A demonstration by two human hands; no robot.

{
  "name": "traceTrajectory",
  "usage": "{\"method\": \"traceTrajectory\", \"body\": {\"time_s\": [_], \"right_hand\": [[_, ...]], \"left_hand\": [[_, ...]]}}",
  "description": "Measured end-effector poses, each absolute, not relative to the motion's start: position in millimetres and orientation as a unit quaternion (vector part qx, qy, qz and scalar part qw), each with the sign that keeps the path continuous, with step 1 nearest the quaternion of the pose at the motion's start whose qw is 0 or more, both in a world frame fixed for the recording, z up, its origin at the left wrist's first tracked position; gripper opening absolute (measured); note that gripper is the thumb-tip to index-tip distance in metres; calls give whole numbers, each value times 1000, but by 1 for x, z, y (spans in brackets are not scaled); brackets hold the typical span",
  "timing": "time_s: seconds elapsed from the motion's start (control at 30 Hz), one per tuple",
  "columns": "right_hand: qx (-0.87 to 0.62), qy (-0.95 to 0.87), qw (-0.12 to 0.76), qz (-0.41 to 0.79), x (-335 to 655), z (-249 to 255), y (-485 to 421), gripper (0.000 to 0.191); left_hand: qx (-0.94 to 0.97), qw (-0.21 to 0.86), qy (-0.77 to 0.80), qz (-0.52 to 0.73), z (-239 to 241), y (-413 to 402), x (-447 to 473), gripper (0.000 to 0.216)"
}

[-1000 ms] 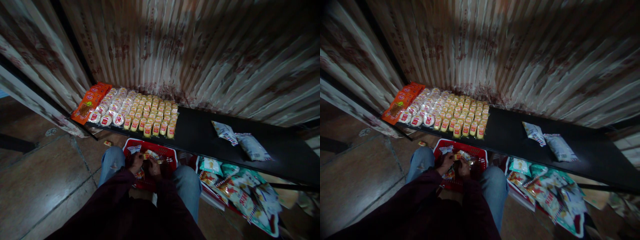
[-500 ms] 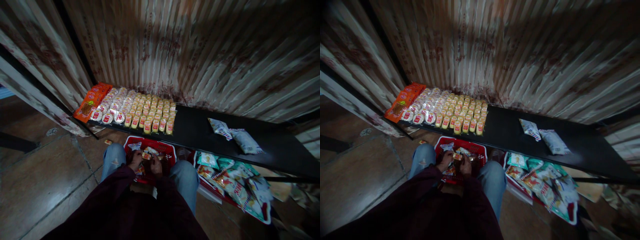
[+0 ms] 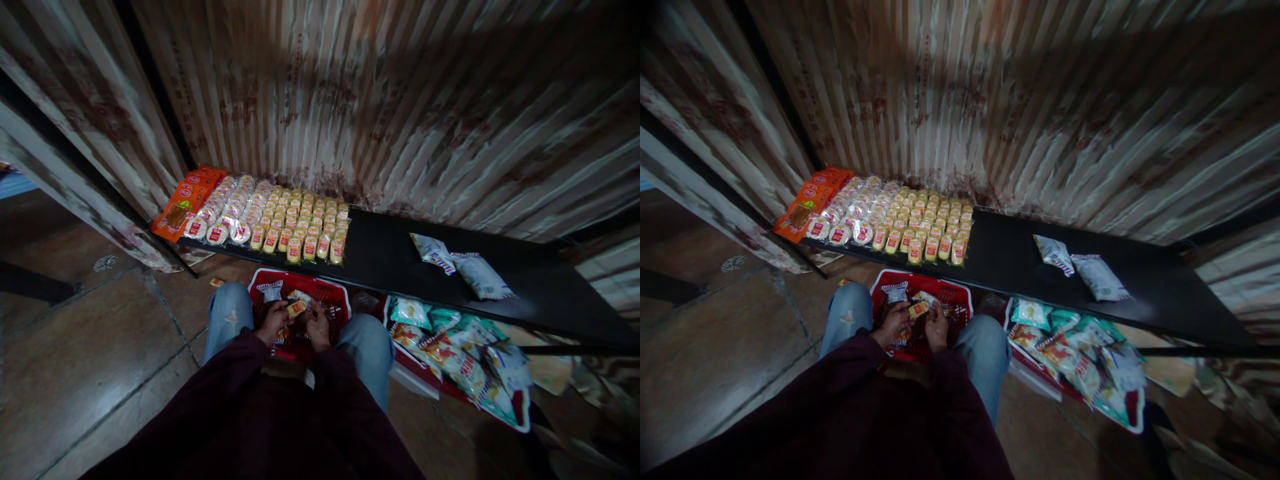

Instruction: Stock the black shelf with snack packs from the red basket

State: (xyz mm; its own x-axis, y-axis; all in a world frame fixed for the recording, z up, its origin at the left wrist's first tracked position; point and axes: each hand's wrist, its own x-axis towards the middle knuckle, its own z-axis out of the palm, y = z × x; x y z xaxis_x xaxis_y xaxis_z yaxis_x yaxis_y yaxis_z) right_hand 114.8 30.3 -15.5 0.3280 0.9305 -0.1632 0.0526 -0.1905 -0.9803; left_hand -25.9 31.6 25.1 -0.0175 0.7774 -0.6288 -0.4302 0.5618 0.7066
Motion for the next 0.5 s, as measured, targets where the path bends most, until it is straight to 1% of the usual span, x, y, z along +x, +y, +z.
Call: {"method": "traceTrajectory", "body": {"time_s": [0.23, 0.4, 0.5], "right_hand": [[-635, -349, 533, 437, 114, -21, 20, 50], [-655, -364, 533, 393, 117, -24, 16, 40], [-645, -338, 538, 424, 114, -26, 14, 50]], "left_hand": [[124, 745, 499, 424, 26, 17, -26, 32], [134, 761, 473, 424, 28, 11, -26, 32], [141, 760, 467, 429, 28, 9, -26, 32]]}}
